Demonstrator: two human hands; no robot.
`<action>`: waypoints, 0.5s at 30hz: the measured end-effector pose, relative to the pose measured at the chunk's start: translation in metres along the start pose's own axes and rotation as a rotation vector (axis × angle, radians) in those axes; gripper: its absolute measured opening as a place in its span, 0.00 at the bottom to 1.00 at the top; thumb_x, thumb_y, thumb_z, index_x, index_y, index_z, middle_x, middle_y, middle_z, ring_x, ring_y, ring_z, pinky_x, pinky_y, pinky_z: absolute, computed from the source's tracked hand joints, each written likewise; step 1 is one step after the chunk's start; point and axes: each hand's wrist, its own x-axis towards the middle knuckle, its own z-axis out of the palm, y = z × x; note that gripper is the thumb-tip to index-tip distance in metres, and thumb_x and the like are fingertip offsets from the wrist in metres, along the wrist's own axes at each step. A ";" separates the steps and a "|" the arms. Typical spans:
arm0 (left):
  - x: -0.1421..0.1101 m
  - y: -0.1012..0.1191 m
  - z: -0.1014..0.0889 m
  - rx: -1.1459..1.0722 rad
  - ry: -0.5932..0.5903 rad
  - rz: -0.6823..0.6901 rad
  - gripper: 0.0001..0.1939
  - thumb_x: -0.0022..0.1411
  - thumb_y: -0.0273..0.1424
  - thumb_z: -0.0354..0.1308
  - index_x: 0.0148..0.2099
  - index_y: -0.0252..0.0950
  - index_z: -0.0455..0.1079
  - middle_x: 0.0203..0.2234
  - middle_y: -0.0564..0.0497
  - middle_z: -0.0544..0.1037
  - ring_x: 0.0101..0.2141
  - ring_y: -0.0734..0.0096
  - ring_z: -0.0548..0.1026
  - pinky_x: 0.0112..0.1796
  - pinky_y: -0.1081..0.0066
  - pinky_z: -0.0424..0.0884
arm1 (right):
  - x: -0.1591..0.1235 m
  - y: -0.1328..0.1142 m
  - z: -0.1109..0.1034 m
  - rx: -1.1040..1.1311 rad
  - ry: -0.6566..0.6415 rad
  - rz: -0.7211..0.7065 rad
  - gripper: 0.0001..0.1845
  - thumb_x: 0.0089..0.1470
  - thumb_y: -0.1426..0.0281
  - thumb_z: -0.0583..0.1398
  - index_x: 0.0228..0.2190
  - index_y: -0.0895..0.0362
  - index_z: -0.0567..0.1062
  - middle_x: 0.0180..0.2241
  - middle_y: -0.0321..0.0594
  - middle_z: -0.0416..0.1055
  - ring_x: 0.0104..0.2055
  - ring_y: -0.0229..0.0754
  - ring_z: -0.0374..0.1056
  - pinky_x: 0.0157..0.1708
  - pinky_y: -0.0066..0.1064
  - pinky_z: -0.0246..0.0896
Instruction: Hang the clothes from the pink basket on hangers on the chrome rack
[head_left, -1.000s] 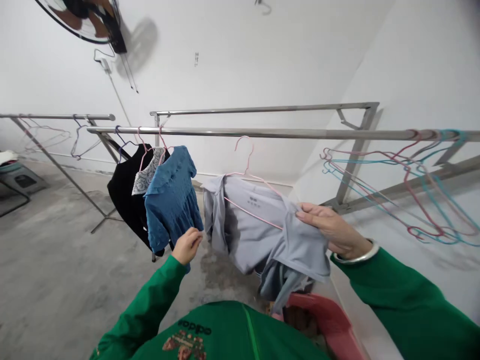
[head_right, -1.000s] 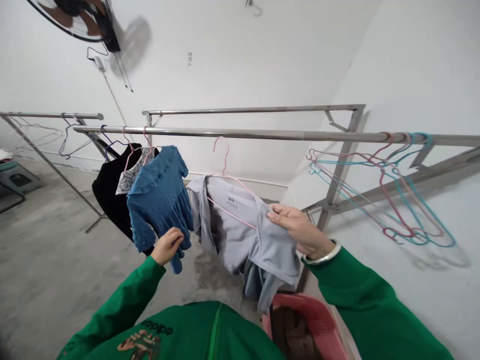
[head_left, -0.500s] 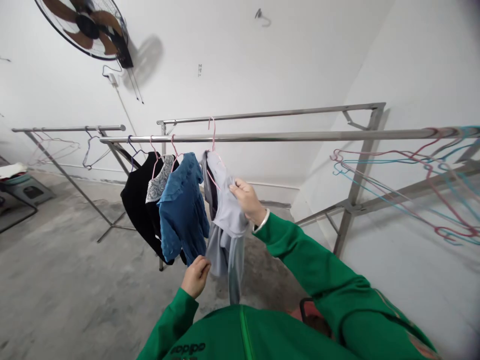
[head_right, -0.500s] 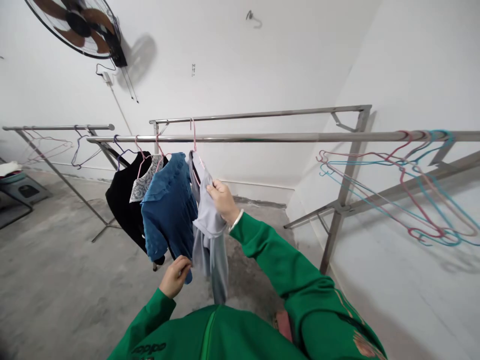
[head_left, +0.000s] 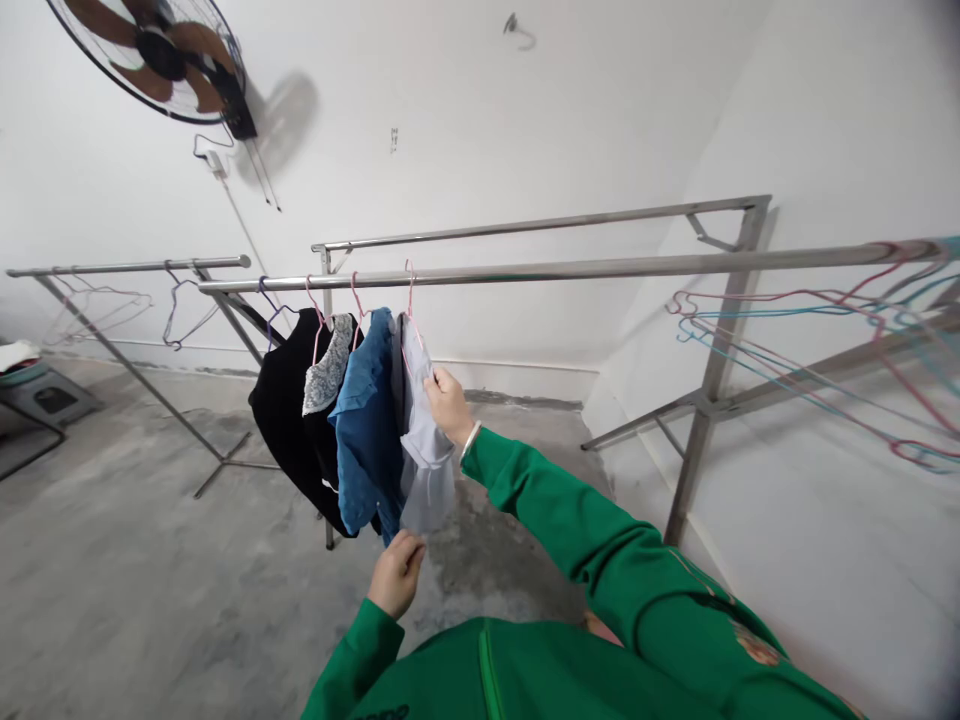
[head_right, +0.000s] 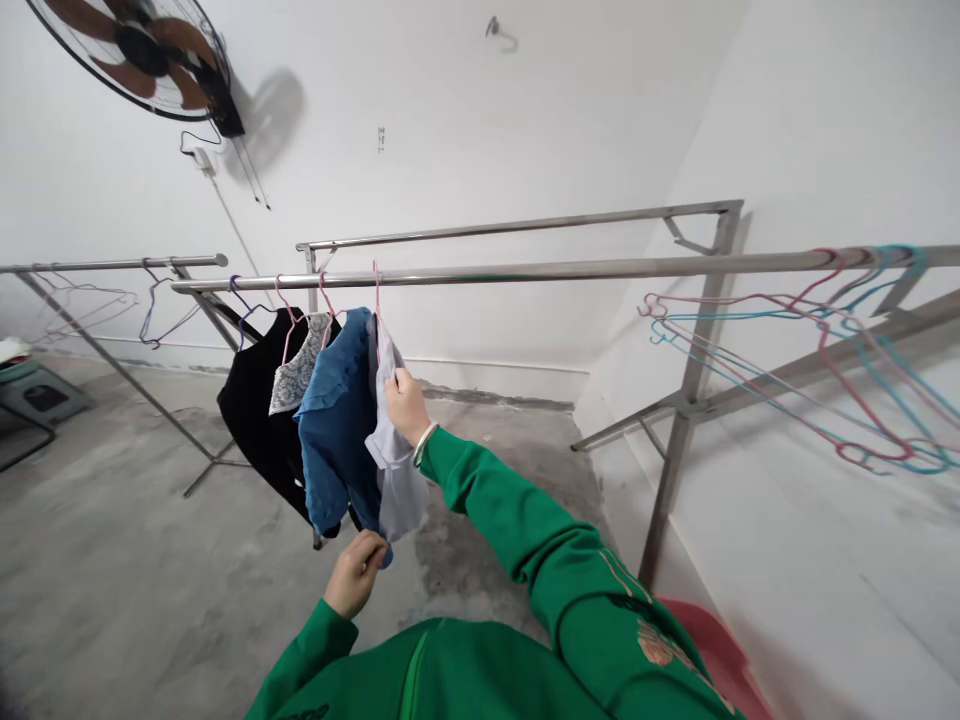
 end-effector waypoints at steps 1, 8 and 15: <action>-0.001 0.000 0.001 -0.003 -0.008 -0.001 0.13 0.66 0.32 0.46 0.32 0.37 0.69 0.29 0.47 0.74 0.31 0.69 0.75 0.34 0.72 0.72 | -0.001 0.002 0.002 -0.020 0.002 0.011 0.11 0.54 0.68 0.50 0.22 0.54 0.55 0.22 0.32 0.57 0.28 0.37 0.55 0.32 0.31 0.51; -0.003 -0.001 0.015 -0.016 -0.108 0.044 0.13 0.66 0.31 0.46 0.31 0.37 0.69 0.28 0.47 0.75 0.30 0.70 0.75 0.32 0.73 0.72 | -0.070 0.034 -0.022 -0.104 0.087 -0.180 0.15 0.56 0.63 0.54 0.42 0.58 0.66 0.43 0.49 0.67 0.45 0.44 0.64 0.49 0.39 0.61; 0.011 0.008 0.035 -0.076 -0.408 0.185 0.15 0.65 0.34 0.46 0.31 0.37 0.69 0.25 0.47 0.74 0.30 0.67 0.74 0.34 0.70 0.72 | -0.227 0.116 -0.133 -0.351 -0.384 0.697 0.08 0.54 0.66 0.62 0.33 0.60 0.73 0.30 0.41 0.73 0.33 0.39 0.69 0.40 0.33 0.65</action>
